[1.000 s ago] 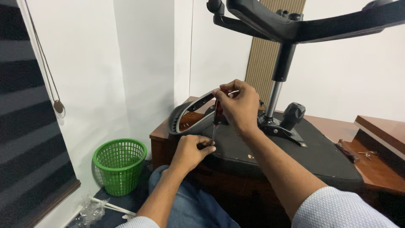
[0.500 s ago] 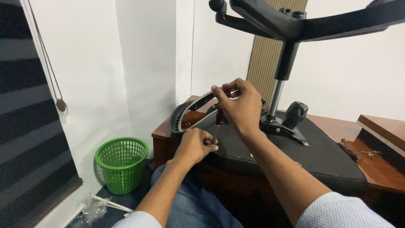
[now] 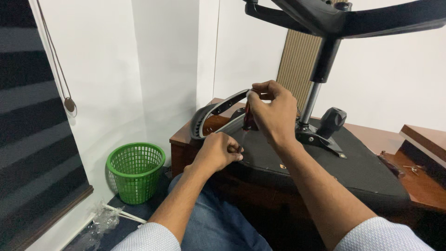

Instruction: The person uses a screwdriver to tighten screws on the underside of an overturned office chair base. The person works on multiple screw holes around the central metal plate, securing the base components.

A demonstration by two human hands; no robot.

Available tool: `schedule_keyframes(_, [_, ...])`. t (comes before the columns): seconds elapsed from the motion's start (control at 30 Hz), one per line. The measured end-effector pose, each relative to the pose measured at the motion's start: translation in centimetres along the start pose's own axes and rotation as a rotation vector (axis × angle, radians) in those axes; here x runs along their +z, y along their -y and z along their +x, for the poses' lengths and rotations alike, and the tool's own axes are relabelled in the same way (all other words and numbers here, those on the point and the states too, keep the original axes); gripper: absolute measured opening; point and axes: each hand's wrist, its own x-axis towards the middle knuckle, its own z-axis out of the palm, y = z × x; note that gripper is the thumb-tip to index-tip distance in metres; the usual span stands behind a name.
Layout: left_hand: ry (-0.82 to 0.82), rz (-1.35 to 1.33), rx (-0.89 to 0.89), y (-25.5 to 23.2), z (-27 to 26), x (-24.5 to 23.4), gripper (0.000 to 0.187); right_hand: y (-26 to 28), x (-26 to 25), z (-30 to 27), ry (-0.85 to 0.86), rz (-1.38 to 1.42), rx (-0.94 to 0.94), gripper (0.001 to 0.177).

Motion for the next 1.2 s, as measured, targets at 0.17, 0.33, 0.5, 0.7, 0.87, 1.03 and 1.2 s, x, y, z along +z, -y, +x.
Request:
schedule_keyframes(0.17, [0.009,0.031,0.016,0.0,0.3,-0.2,0.027,-0.3,-0.2,0.0,-0.11,-0.115,-0.031,0.026])
schedule_keyframes(0.33, [0.028,-0.01,-0.007,0.0,0.1,-0.4,0.026,-1.2,-0.6,0.4,-0.084,-0.022,-0.097,0.019])
schedule_keyframes(0.5, [0.0,-0.004,0.021,-0.2,-0.3,-0.5,0.025,-1.1,-0.3,-0.2,-0.04,0.039,-0.129,0.019])
schedule_keyframes(0.7, [0.032,-0.004,-0.008,-0.8,-0.3,-0.6,0.024,0.0,0.0,-0.1,-0.18,-0.292,-0.24,0.027])
schedule_keyframes(0.87, [0.057,-0.013,-0.034,-0.6,0.0,-0.7,0.027,-0.1,-0.6,0.5,-0.027,-0.056,-0.017,0.02])
schedule_keyframes(1.03, [0.041,-0.062,-0.026,0.0,0.2,-0.7,0.028,-0.5,-0.3,0.4,0.055,0.09,-0.072,0.019])
schedule_keyframes(1.2, [0.023,-0.041,0.019,0.5,0.2,-0.4,0.026,0.0,-0.4,1.0,0.136,-0.01,-0.101,0.016])
